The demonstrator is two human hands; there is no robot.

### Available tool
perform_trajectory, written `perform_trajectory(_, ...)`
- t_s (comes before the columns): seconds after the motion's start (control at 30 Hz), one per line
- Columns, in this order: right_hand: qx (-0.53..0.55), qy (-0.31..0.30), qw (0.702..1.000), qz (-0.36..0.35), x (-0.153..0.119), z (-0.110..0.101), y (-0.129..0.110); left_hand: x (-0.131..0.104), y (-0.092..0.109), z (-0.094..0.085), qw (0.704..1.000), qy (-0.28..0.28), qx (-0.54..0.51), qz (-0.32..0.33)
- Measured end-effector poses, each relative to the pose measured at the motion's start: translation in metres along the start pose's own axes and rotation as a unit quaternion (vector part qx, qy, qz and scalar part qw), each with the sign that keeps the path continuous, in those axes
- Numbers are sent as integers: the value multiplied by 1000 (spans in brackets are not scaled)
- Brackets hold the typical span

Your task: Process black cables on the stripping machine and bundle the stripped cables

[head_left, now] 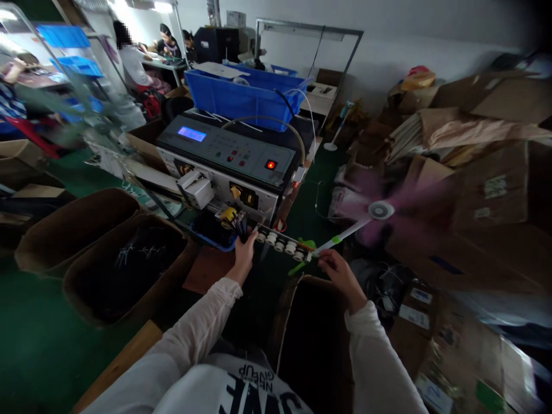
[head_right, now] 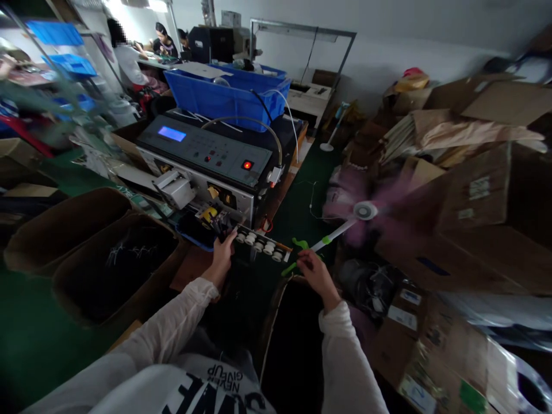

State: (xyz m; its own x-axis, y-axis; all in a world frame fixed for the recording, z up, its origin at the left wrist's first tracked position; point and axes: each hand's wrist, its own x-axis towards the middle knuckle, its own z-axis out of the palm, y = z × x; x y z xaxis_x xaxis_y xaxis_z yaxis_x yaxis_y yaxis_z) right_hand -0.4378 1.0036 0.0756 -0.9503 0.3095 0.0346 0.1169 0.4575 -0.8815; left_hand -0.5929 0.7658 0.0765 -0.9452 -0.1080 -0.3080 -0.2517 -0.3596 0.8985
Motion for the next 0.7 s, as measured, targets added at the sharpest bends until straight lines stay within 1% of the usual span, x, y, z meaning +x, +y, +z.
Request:
perform_trajectory(0.1, 1, 11, 1000, -19, 7, 11, -6, 4, 5, -2, 1000, 11, -10, -23)
perform_trajectory(0.2, -11, 18, 999, -34, 11, 18, -13, 9, 10, 2, 999, 10, -19, -44)
perform_trajectory(0.3, -23, 35, 998, -56, 11, 19, -17, 13, 15, 6, 997, 9, -37, -65)
perform_trajectory(0.4, -55, 80, 992, -78, 7, 14, -25, 16, 18, 6, 995, 14, -57, -83)
perform_trajectory(0.5, -91, 106, 986, -93, 4, 10, -43, 19, 19, 4, 992, 13, -74, -104)
perform_trajectory(0.63, -112, 95, 982, -118, 4, 12, -74, 25, 17, -2, 989, 7, -91, -119)
perform_trajectory(0.7, -109, 85, 981, -133, 5, 16, -86, 28, 15, -3, 988, 0, -95, -119)
